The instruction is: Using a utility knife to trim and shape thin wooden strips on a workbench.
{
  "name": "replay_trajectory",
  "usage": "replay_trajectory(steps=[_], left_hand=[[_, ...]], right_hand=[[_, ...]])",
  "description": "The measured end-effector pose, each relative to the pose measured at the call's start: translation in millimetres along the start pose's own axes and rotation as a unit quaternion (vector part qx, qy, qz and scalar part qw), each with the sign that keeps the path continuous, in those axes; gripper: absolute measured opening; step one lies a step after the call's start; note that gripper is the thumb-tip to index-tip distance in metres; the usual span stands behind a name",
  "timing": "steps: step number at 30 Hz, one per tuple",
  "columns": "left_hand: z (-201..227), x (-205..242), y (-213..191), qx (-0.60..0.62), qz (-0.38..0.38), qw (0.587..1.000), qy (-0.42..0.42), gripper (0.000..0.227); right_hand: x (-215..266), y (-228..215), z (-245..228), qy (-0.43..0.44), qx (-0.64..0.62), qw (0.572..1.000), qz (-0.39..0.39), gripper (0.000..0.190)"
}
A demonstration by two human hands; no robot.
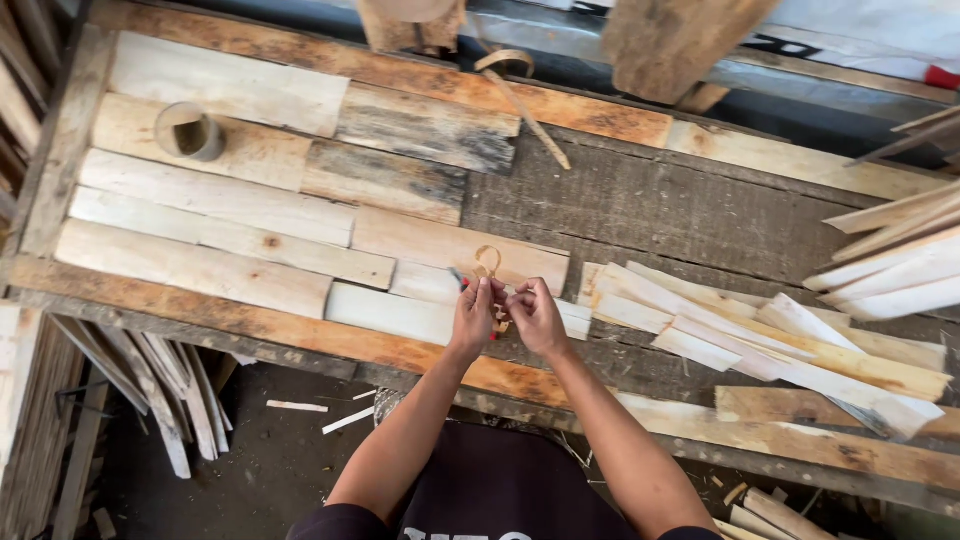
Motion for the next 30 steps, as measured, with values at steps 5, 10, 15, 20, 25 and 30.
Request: replay_trajectory(steps=[5,10,15,20,25,30], left_hand=[[18.2,-12.5,-75.5,-0.046,-0.052,0.996,0.050,0.036],[82.0,-8.0,-125.1,-0.022,-0.135,0.991,-0.001,0.038],[144.5,7.5,-176.7,-0.162,-0.097,0.982,0.004,0.035],[159.6,8.2,-224.1,-0.176,-0.101,0.979,-0.003,0.036],[148.8,-2.4,-246.0,-0.086,-0.105,0.989,-0.050,0.040],[156.1,-5.7,-241.0,-0.188,-0.098,0.974,-0.074,0.040]], right_hand=[[-18.5,68.4,-5.1,0.007,0.059,0.998,-0.001,0.019],[-43.5,152.1,-27.7,0.037,0.092,0.995,-0.017,0.034],[-56.5,221.1,-12.1,0.035,0.007,0.999,-0.008,0.034],[-51.7,260.2,-24.3,0.062,-0.015,0.998,0.004,0.030],[-46.2,274.8,-48.8,0.066,-0.006,0.998,-0.024,0.034],[-50.0,279.0,-95.0,0.122,-0.070,0.990,0.020,0.061]])
Point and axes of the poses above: each hand's wrist, its own x-axis away from the middle knuckle, its own y-axis out of the palm, z = x × y, the point moved 3 cm from there along -x, towards the middle knuckle, and after that the axes turned 11 degrees about x, right-handed, at the moved point
